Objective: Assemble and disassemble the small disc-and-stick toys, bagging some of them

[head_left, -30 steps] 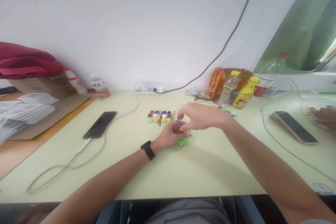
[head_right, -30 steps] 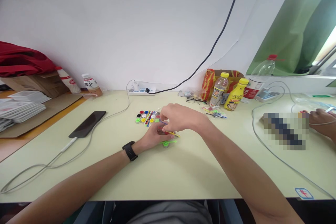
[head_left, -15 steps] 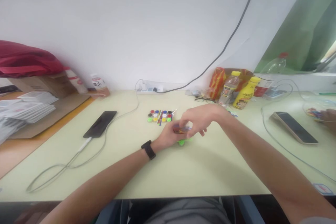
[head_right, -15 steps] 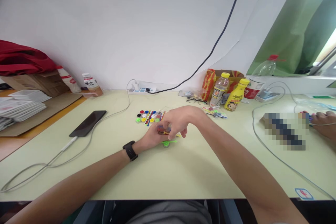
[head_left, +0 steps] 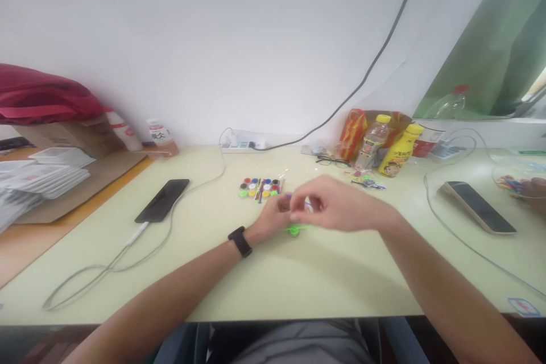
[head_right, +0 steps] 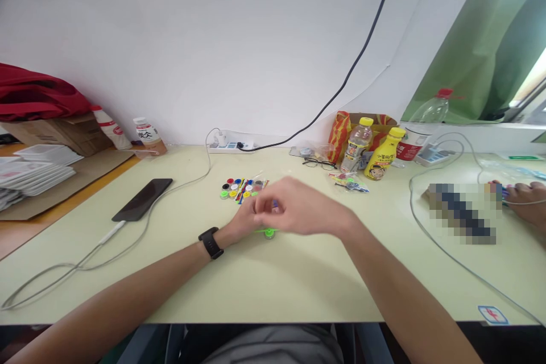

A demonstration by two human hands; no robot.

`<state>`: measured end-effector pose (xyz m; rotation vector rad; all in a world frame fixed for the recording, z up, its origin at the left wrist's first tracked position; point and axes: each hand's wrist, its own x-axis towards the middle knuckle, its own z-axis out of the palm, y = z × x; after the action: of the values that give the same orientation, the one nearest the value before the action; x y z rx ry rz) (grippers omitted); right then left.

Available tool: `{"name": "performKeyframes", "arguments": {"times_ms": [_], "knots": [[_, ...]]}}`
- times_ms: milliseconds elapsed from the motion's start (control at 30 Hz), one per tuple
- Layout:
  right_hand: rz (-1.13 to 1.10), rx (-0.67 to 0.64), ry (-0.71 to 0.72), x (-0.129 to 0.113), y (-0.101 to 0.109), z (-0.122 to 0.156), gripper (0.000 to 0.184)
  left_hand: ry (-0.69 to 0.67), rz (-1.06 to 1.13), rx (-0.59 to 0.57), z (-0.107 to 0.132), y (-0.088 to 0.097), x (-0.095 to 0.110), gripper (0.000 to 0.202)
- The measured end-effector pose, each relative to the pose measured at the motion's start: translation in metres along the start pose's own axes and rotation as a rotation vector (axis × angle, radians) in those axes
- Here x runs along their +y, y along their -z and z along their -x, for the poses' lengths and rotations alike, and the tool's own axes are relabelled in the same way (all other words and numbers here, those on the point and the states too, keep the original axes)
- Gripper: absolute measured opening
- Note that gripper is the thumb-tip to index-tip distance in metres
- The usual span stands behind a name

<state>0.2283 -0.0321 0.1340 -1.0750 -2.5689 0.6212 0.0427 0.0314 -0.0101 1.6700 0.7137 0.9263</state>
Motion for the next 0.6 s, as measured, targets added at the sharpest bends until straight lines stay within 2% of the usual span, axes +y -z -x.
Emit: {"name": "performKeyframes", "arguments": {"times_ms": [33,100,200,300,467,533,600], "knots": [[0.025,-0.062,0.032,-0.002,-0.014,0.001,0.017,-0.006,0.014,-0.004,0.0,0.001,0.0,0.037],[0.204,-0.072,0.005,-0.001,-0.046,0.001,0.014,0.026,0.042,0.008,0.0,0.001,0.0,0.044],[0.517,-0.089,-0.029,0.008,-0.088,0.002,0.024,0.088,0.037,0.046,-0.001,0.001,-0.004,0.047],[0.612,-0.099,-0.031,0.016,-0.108,0.007,0.029,0.088,0.025,0.046,-0.001,0.001,-0.006,0.048],[0.569,-0.118,-0.086,0.026,-0.105,0.021,0.028,0.089,0.035,0.021,-0.001,0.001,-0.003,0.051],[0.483,-0.107,-0.102,0.03,-0.094,0.027,0.026,0.078,0.048,0.02,-0.001,0.001,-0.004,0.052],[0.325,-0.042,-0.082,0.032,-0.075,0.033,0.022,0.068,0.053,0.024,-0.001,0.001,-0.006,0.054]]}}
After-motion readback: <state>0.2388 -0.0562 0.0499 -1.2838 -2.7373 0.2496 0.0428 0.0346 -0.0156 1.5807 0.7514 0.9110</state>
